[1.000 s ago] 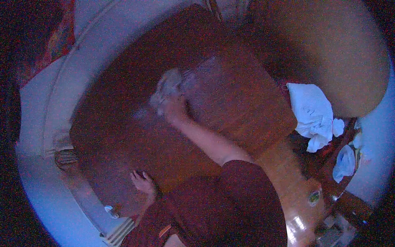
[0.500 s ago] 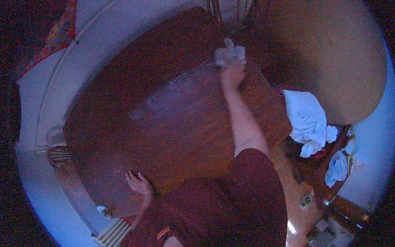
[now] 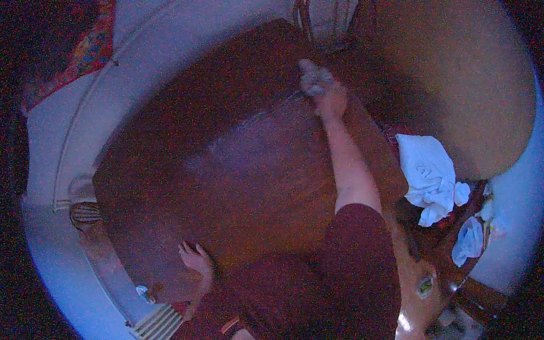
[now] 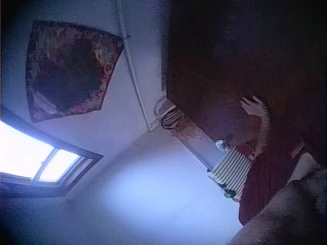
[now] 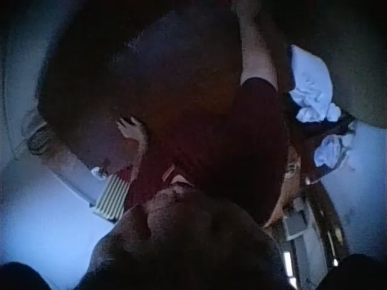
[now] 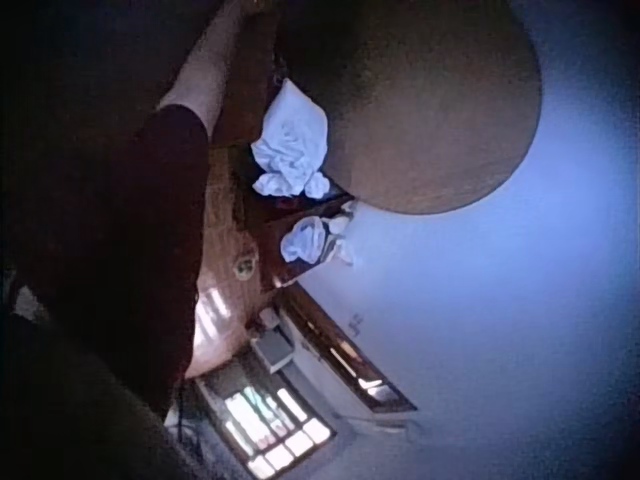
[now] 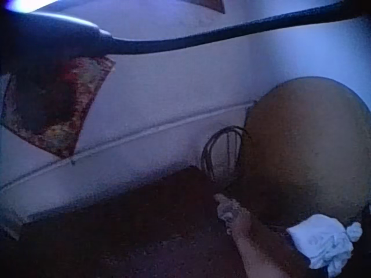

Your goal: The person wipes a wooden table surface with a white cloth. They move a small container of items to the side to access the area underneath, then continue wiping the entire table surface in circular and sweeping motions.

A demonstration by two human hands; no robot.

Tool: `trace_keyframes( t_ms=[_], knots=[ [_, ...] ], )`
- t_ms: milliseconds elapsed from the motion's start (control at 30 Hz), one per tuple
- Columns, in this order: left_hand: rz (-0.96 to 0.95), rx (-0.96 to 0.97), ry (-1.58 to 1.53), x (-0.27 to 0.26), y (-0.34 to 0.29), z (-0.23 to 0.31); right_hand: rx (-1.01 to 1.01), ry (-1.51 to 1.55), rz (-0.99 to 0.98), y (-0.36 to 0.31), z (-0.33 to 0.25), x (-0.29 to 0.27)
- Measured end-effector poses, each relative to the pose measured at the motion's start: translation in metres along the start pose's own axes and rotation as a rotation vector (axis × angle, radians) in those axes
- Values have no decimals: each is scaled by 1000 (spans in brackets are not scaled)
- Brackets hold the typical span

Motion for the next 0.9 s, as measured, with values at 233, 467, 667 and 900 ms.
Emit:
trace_keyframes(
  t_ms=[233,467,667,900],
  knots=[
    [-52,-9,-29,-11,11,15,-288,-288,-68,-68,-82,106],
    [-55,-45,-30,-5,5,14,-457,64,-555,-122,-124,65],
    [-33,-5,-24,-4,2,12,60,-406,-227,20,-17,-9],
    [-49,-34,44,-4,12,11,159,195,-403,-61,-135,42]
  ],
)
Point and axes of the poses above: each hand's wrist, its own y-axis towards the middle knuckle, its own x-axis out of the palm, z = x × y, the point moved 1 cm from there along y, towards the middle knuckle, and after that the axes turned 15 degrees about -y, right-handed, at the moved point
